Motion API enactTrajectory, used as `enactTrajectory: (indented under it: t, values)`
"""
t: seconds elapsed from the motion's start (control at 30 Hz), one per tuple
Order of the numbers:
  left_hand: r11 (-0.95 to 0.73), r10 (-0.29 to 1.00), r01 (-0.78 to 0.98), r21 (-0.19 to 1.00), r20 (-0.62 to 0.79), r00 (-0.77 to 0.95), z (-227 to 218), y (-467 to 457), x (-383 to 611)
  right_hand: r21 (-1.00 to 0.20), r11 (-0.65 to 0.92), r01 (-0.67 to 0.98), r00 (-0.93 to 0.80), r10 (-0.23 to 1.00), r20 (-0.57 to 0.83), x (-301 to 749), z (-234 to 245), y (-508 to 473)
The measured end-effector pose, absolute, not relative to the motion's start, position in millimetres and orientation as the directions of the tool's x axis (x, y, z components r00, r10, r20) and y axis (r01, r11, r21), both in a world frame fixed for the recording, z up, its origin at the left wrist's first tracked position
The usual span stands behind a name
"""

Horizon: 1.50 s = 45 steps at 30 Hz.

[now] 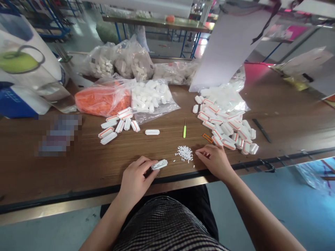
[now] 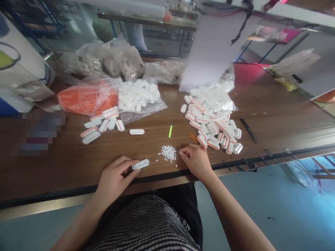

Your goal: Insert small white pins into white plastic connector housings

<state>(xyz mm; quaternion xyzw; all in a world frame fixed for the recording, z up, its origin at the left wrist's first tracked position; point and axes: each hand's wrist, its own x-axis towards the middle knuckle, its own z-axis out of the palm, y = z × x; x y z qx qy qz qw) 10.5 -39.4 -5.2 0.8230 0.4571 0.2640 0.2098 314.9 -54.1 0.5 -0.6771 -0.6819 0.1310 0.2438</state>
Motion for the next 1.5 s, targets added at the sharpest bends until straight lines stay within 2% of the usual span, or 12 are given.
enactTrajectory:
  t: [0.07,0.17,0.27,0.4,0.63,1.0,1.27,1.5]
  values:
    - [-0.484,0.867,0.640,0.597,0.231,0.441,-4.0,-40.5,11.2,-0.548,0.026,0.836,0.066,0.987,0.147,311.4,0.8,-55.3]
    - [-0.470,0.872,0.627,0.621,0.217,0.439,-2.6,-42.0,11.7,-0.681,0.028,0.732,0.080,0.989,0.126,295.7,5.7,-56.1]
    - [-0.464,0.874,0.620,0.633,0.213,0.436,-2.8,-43.0,11.6,-0.752,0.134,0.646,-0.036,0.989,0.146,266.0,15.4,-54.4]
    - [-0.462,0.876,0.617,0.637,0.218,0.431,-3.8,-43.9,11.7,-0.766,0.247,0.594,-0.216,0.966,0.144,226.3,21.6,-48.6]
    - [-0.465,0.876,0.616,0.636,0.230,0.423,-5.2,-44.3,12.1,-0.717,0.283,0.637,-0.256,0.955,0.150,214.1,9.9,-44.6]
    - [-0.477,0.870,0.619,0.624,0.232,0.435,-7.7,-43.8,11.5,-0.461,0.447,0.766,-0.383,0.894,0.231,214.1,18.4,-47.7]
    - [-0.477,0.871,0.620,0.622,0.240,0.429,-6.8,-44.2,11.9,-0.548,0.410,0.729,-0.297,0.911,0.286,219.7,14.8,-50.6]
    - [-0.477,0.871,0.612,0.631,0.246,0.425,-7.2,-44.2,11.8,-0.457,0.410,0.789,-0.296,0.906,0.301,215.0,13.1,-51.8]
